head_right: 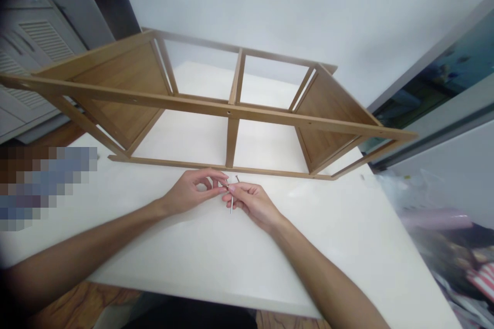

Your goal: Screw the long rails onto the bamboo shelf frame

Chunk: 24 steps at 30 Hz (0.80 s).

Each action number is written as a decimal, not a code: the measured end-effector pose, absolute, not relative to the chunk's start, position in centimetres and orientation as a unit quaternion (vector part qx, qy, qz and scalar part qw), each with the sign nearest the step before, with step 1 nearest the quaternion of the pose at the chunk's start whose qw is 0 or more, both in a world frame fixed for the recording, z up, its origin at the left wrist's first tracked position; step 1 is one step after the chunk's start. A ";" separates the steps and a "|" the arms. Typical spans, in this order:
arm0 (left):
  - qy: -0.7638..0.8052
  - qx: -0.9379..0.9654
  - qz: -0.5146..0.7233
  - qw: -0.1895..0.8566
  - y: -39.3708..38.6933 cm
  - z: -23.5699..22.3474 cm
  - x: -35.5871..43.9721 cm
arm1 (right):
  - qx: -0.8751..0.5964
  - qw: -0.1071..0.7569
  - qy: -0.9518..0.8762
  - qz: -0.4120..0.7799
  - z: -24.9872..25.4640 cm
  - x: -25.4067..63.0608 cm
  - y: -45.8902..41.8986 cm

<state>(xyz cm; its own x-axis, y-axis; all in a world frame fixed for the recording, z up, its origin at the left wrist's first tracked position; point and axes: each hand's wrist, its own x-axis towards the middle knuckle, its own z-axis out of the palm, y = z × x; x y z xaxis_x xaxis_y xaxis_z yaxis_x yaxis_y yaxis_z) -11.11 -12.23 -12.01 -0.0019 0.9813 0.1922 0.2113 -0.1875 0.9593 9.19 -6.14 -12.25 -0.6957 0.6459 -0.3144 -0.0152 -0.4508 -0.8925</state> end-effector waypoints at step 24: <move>0.482 0.661 0.496 0.291 -12.3 -12.0 -11.2 | -0.320 0.222 -0.458 0.799 -11.8 9.3 -5.9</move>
<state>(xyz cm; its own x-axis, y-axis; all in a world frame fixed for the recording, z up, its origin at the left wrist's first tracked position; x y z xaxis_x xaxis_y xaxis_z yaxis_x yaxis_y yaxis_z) -11.23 -12.27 -12.01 0.0436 0.9260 0.3751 0.3486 -0.3660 0.8629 9.27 -5.89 -11.82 -0.6964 0.6483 -0.3077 -0.0622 -0.4816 -0.8742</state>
